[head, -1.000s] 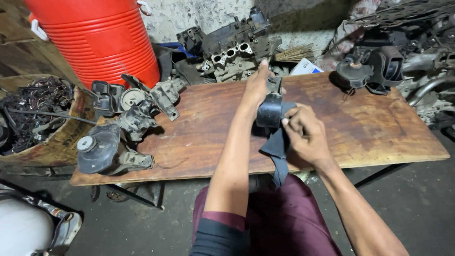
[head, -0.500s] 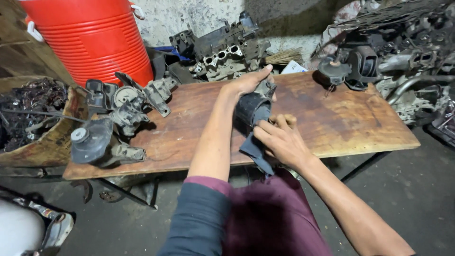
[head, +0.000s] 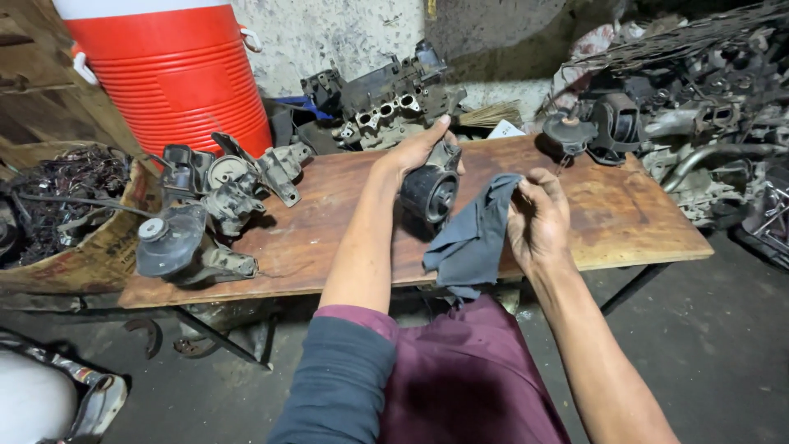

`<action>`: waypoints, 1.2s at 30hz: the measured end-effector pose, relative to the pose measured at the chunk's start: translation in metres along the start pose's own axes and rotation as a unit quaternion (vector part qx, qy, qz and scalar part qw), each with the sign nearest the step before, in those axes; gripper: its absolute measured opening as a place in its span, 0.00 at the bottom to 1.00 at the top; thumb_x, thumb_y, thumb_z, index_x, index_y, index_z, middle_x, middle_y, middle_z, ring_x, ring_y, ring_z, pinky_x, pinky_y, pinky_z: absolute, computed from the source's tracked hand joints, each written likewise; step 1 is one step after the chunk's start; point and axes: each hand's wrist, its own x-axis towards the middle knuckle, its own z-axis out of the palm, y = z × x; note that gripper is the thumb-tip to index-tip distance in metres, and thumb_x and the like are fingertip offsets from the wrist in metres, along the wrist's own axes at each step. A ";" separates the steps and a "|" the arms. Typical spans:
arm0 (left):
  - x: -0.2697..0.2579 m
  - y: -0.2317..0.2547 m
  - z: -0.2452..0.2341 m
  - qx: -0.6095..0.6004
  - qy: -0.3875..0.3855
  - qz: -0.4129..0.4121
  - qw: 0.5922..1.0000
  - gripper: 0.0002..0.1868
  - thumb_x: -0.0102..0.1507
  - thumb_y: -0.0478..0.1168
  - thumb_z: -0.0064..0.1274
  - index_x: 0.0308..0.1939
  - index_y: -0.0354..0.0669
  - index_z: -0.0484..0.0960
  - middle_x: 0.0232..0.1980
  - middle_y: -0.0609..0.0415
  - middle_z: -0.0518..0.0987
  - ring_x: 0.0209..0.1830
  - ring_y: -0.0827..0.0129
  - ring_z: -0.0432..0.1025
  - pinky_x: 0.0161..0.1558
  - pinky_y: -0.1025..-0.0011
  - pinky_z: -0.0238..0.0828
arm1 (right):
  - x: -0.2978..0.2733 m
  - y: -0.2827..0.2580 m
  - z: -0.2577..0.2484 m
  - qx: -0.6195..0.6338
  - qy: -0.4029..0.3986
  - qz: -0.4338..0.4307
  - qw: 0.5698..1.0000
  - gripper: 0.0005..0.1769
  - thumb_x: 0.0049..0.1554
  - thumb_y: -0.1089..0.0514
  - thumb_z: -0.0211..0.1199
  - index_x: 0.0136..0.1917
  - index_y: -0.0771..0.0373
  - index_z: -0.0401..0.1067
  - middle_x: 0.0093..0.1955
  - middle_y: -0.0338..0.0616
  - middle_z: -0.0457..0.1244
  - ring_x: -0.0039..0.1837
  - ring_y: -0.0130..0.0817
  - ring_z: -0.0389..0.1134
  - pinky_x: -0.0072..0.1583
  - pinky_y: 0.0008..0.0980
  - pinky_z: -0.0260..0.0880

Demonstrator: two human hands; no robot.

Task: The person wipes a motor mount with a cloth, turning it over to clean different sides, while sitting at a wooden workbench.

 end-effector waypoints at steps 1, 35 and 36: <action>0.002 -0.003 -0.003 0.000 0.000 0.000 1.000 0.32 0.61 0.71 0.47 0.41 0.48 0.88 0.52 0.44 0.83 0.62 0.52 0.74 0.68 0.58 0.65 | -0.006 -0.004 0.011 0.000 -0.001 0.000 1.000 0.13 0.57 0.69 0.63 0.54 0.58 0.68 0.45 0.39 0.64 0.48 0.28 0.71 0.54 0.28 0.79; -0.005 -0.014 -0.045 -0.154 0.004 0.035 0.988 0.30 0.63 0.68 0.50 0.40 0.44 0.85 0.39 0.46 0.84 0.44 0.59 0.80 0.55 0.60 0.75 | -0.029 0.060 0.030 -0.629 -0.257 -0.439 0.588 0.15 0.57 0.63 0.62 0.57 0.52 0.76 0.58 0.46 0.64 0.64 0.49 0.65 0.62 0.44 0.65; -0.008 -0.008 -0.042 -0.130 0.006 0.039 0.991 0.30 0.63 0.68 0.49 0.40 0.45 0.86 0.41 0.47 0.84 0.47 0.60 0.79 0.58 0.61 0.74 | -0.034 0.055 0.034 -0.585 -0.252 -0.426 0.642 0.15 0.55 0.68 0.63 0.56 0.56 0.76 0.60 0.51 0.65 0.64 0.55 0.66 0.63 0.49 0.67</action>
